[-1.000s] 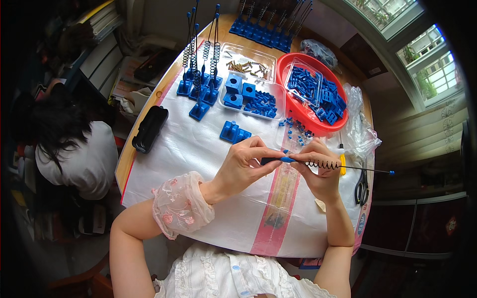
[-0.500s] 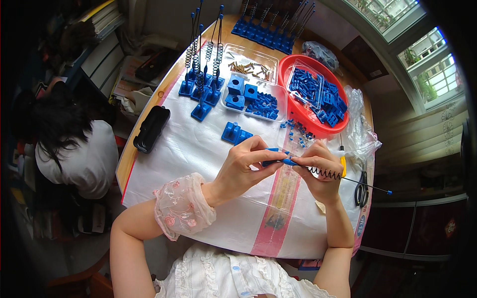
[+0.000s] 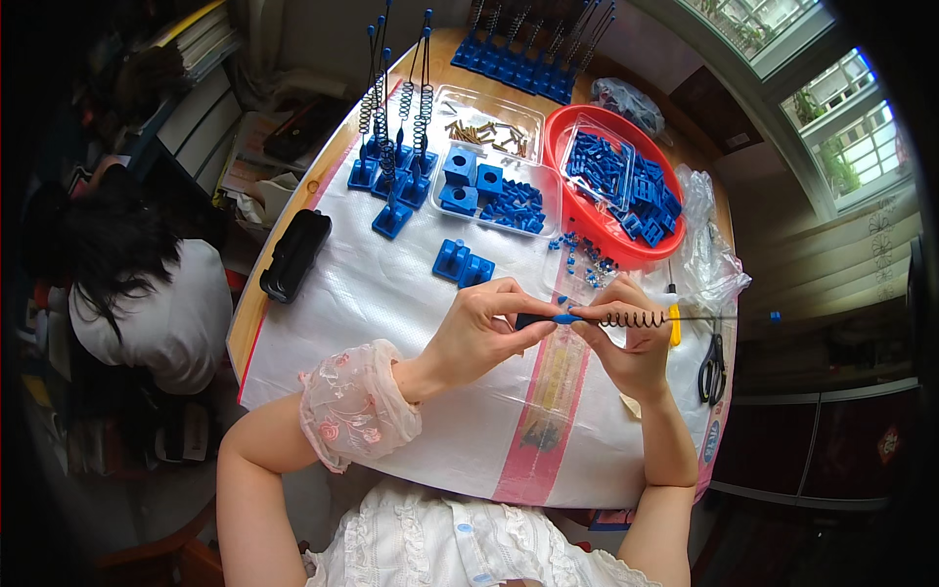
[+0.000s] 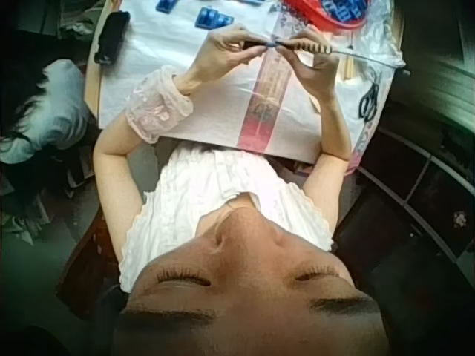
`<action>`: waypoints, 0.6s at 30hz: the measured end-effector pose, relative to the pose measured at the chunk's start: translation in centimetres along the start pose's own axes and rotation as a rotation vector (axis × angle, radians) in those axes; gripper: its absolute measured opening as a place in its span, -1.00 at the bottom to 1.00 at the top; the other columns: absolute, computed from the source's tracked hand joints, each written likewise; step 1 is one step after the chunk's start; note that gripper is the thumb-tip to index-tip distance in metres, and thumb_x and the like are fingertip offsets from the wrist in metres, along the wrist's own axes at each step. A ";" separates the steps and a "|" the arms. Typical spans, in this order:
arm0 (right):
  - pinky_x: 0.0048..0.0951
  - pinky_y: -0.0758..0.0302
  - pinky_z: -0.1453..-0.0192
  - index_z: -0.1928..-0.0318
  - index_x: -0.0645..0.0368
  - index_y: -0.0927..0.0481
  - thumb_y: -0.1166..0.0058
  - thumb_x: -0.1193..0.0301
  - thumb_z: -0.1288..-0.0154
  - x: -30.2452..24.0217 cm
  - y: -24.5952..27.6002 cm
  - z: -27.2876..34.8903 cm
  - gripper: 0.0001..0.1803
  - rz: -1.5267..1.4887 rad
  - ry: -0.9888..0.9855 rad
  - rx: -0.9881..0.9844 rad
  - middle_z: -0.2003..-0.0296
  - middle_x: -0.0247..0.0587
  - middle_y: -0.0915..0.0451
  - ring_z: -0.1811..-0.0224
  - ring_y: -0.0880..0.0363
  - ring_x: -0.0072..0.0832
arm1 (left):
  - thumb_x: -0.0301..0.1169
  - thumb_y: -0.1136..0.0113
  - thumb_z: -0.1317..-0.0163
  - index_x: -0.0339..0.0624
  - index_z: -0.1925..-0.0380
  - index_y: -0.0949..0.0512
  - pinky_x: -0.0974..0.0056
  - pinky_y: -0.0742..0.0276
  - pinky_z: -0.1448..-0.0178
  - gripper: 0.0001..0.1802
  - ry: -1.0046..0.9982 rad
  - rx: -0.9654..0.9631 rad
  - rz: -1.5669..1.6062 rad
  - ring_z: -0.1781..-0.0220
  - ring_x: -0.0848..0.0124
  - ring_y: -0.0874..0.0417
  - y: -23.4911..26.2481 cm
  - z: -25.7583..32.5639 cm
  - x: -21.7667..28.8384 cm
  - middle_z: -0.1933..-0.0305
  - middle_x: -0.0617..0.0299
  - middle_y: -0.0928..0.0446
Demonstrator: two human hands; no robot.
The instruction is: Assembling blue plastic blocks with springs and wires at a workbench.
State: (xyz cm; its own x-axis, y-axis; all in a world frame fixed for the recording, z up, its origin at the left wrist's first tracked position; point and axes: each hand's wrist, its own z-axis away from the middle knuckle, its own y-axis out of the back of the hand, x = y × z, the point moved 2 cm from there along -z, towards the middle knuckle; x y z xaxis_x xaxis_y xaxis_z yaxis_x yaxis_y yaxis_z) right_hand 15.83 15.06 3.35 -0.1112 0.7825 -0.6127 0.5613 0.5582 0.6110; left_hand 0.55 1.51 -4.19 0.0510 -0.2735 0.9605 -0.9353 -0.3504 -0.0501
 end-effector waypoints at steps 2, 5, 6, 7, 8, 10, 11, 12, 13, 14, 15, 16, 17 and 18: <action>-0.41 -0.39 0.25 0.23 0.19 -0.83 -0.50 0.62 -0.05 0.3 0.0 0.2 -0.78 -0.027 -0.071 -0.019 0.43 -0.28 -0.65 0.37 -0.52 -0.46 | -0.46 -0.44 -0.35 -0.14 -0.01 -0.78 0.49 -0.46 0.40 -0.76 0.198 -0.096 0.161 0.44 0.68 -0.52 -0.2 0.0 -0.4 0.21 0.33 -0.66; -0.41 -0.43 0.20 0.27 0.20 -0.80 -0.48 0.61 -0.09 0.4 0.1 0.4 -0.83 -0.127 -0.199 -0.042 0.41 -0.29 -0.68 0.33 -0.57 -0.50 | -0.37 -0.38 -0.43 -0.16 -0.05 -0.75 0.52 -0.36 0.42 -0.75 0.408 -0.246 0.309 0.46 0.73 -0.48 0.2 -0.1 -0.6 0.13 0.34 -0.72; -0.41 -0.44 0.19 0.29 0.21 -0.79 -0.48 0.61 -0.10 0.5 0.1 0.4 -0.85 -0.171 -0.245 -0.048 0.39 -0.29 -0.69 0.32 -0.58 -0.51 | -0.35 -0.36 -0.45 -0.16 -0.06 -0.74 0.53 -0.34 0.41 -0.74 0.445 -0.287 0.352 0.44 0.74 -0.47 0.3 -0.1 -0.6 0.11 0.34 -0.73; -0.43 -0.45 0.17 0.31 0.21 -0.78 -0.48 0.61 -0.11 0.5 0.2 0.5 -0.86 -0.182 -0.251 -0.051 0.38 -0.30 -0.70 0.31 -0.59 -0.53 | -0.32 -0.34 -0.47 -0.15 -0.08 -0.74 0.54 -0.31 0.41 -0.73 0.482 -0.332 0.396 0.42 0.75 -0.46 0.3 -0.1 -0.6 0.09 0.34 -0.75; -0.44 -0.46 0.16 0.32 0.22 -0.77 -0.48 0.61 -0.12 0.6 0.2 0.6 -0.87 -0.193 -0.257 -0.054 0.36 -0.30 -0.71 0.29 -0.59 -0.54 | -0.32 -0.34 -0.47 -0.15 -0.08 -0.73 0.53 -0.31 0.39 -0.73 0.496 -0.348 0.413 0.41 0.75 -0.45 0.2 -0.1 -0.6 0.09 0.35 -0.74; -0.47 -0.47 0.14 0.32 0.23 -0.77 -0.47 0.61 -0.15 0.6 0.2 0.7 -0.89 -0.244 -0.273 -0.056 0.34 -0.31 -0.73 0.28 -0.60 -0.57 | -0.30 -0.32 -0.49 -0.15 -0.10 -0.71 0.52 -0.31 0.36 -0.72 0.526 -0.381 0.447 0.38 0.75 -0.44 0.1 -0.1 -0.7 0.10 0.35 -0.73; -0.48 -0.47 0.13 0.31 0.24 -0.78 -0.46 0.61 -0.16 0.6 0.1 0.7 -0.89 -0.284 -0.283 -0.054 0.33 -0.31 -0.73 0.27 -0.60 -0.58 | -0.30 -0.32 -0.49 -0.15 -0.11 -0.71 0.52 -0.32 0.34 -0.72 0.548 -0.396 0.472 0.38 0.75 -0.42 0.2 -0.1 -0.7 0.08 0.36 -0.73; -0.50 -0.48 0.12 0.29 0.24 -0.79 -0.46 0.61 -0.17 0.6 0.1 0.7 -0.90 -0.325 -0.292 -0.052 0.32 -0.31 -0.73 0.27 -0.60 -0.59 | -0.29 -0.31 -0.50 -0.14 -0.11 -0.70 0.51 -0.32 0.32 -0.72 0.569 -0.411 0.496 0.37 0.75 -0.41 0.3 -0.2 -0.7 0.06 0.36 -0.72; -0.50 -0.48 0.12 0.27 0.25 -0.80 -0.45 0.62 -0.18 0.6 0.1 0.7 -0.89 -0.338 -0.298 -0.067 0.32 -0.31 -0.73 0.27 -0.60 -0.60 | -0.29 -0.31 -0.50 -0.14 -0.11 -0.70 0.51 -0.33 0.29 -0.72 0.591 -0.427 0.520 0.36 0.74 -0.40 0.4 -0.1 -0.6 0.04 0.36 -0.71; -0.51 -0.48 0.12 0.24 0.25 -0.80 -0.44 0.63 -0.19 0.6 0.2 0.6 -0.88 -0.352 -0.304 -0.082 0.31 -0.31 -0.73 0.26 -0.60 -0.60 | -0.29 -0.30 -0.51 -0.15 -0.11 -0.69 0.51 -0.32 0.29 -0.72 0.626 -0.430 0.572 0.36 0.74 -0.38 0.3 -0.1 -0.6 0.03 0.36 -0.70; -0.51 -0.48 0.11 0.22 0.26 -0.81 -0.43 0.63 -0.20 0.6 0.2 0.6 -0.87 -0.366 -0.310 -0.097 0.31 -0.31 -0.73 0.26 -0.60 -0.61 | -0.29 -0.29 -0.51 -0.15 -0.11 -0.69 0.52 -0.32 0.28 -0.72 0.661 -0.433 0.624 0.37 0.74 -0.37 0.3 0.0 -0.5 0.02 0.37 -0.69; -0.52 -0.48 0.11 0.21 0.26 -0.82 -0.43 0.63 -0.20 0.7 0.3 0.6 -0.86 -0.386 -0.323 -0.106 0.31 -0.31 -0.73 0.26 -0.60 -0.62 | -0.29 -0.28 -0.52 -0.15 -0.11 -0.68 0.52 -0.31 0.28 -0.72 0.697 -0.437 0.674 0.37 0.73 -0.36 0.3 0.1 -0.4 0.01 0.38 -0.68; -0.52 -0.48 0.11 0.19 0.26 -0.82 -0.42 0.64 -0.21 0.8 0.3 0.6 -0.85 -0.407 -0.336 -0.114 0.31 -0.31 -0.73 0.26 -0.59 -0.62 | -0.28 -0.27 -0.53 -0.15 -0.11 -0.67 0.52 -0.31 0.27 -0.72 0.717 -0.444 0.694 0.37 0.73 -0.35 0.2 0.1 -0.3 0.01 0.39 -0.68; -0.52 -0.48 0.11 0.17 0.26 -0.83 -0.42 0.64 -0.21 0.9 0.3 0.7 -0.84 -0.427 -0.350 -0.123 0.31 -0.31 -0.73 0.26 -0.59 -0.63 | -0.28 -0.25 -0.54 -0.16 -0.11 -0.66 0.53 -0.31 0.26 -0.73 0.737 -0.451 0.714 0.36 0.73 -0.35 0.2 0.0 -0.2 0.01 0.40 -0.67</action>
State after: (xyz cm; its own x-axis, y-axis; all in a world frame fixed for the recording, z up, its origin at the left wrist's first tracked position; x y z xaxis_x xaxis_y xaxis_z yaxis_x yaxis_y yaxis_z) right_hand 16.51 15.76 2.64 -0.0174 0.3538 -0.9351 0.4242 0.8495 0.3136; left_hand 0.32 1.46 -4.41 -0.6282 0.3676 0.6858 -0.7159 0.0722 -0.6944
